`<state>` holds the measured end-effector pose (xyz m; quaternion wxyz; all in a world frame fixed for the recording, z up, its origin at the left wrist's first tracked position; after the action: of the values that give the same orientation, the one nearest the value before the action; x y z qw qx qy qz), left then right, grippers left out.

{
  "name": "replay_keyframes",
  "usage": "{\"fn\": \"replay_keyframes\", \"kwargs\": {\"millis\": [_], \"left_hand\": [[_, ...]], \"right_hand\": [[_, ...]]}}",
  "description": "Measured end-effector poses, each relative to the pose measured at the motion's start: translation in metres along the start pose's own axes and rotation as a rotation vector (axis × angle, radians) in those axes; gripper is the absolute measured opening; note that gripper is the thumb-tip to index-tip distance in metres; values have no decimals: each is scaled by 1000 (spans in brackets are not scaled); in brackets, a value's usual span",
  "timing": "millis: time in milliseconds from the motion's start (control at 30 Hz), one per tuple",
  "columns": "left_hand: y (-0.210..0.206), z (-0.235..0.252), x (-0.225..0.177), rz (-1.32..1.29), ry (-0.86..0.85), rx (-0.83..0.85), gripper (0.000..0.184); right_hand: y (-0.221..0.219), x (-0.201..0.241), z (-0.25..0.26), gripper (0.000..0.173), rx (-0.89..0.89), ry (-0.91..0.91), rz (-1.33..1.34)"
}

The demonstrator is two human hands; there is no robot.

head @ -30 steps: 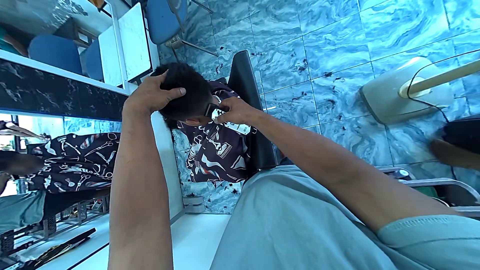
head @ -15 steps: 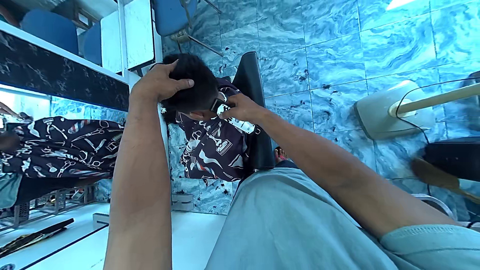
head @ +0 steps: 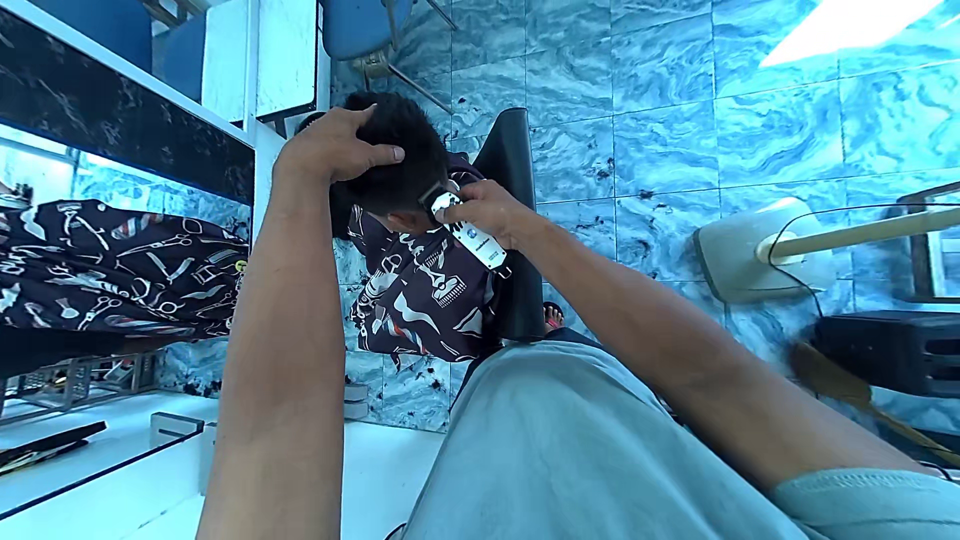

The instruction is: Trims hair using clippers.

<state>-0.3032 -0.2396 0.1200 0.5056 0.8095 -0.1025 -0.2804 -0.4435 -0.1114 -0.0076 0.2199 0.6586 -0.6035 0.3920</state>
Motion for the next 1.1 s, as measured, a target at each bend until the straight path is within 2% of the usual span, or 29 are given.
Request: {"fn": "replay_keyframes", "kwargs": {"millis": [33,167,267,400,500,633,733,867,967,1033,1100], "left_hand": [[0,0,0,0,-1,-1,74],[0,-1,0,15,12,3,76],[-1,0,1,9,7,4,76],[-1,-1,2,4,17,10,77],[-1,1,3,13,21,17,79],[-1,-1,3,-2,23,15,77],[-1,-1,1,-6,35,17,78],[-1,0,0,2,28,19,77],[-1,3,0,10,15,19,76],[-1,2,1,28,14,25,78],[-1,3,-1,26,17,22,77]], "right_hand": [[-2,3,-2,34,16,12,43],[-1,-2,4,35,-63,-11,-166],[-6,11,-7,32,19,28,41],[-4,5,-1,35,-60,-16,-158],[-6,10,-8,33,-12,12,15],[-6,4,-5,35,-52,-28,-106],[-8,10,-8,34,-2,12,50],[-8,9,-7,35,-56,-16,-87],[-10,13,-11,34,-20,12,1],[-10,9,-10,34,-50,8,-86],[-9,9,-10,36,-44,15,-59]]}}
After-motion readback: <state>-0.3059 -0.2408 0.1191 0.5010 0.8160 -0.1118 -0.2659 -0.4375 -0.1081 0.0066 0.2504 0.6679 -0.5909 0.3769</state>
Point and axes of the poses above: each hand's wrist, its own z-axis towards the middle knuckle, its own y-axis out of the back of the hand, x = y × z, the point moved 9 cm from there along z, towards the middle knuckle, and after that the axes turned 12 degrees about -y, right-handed, at the moved point
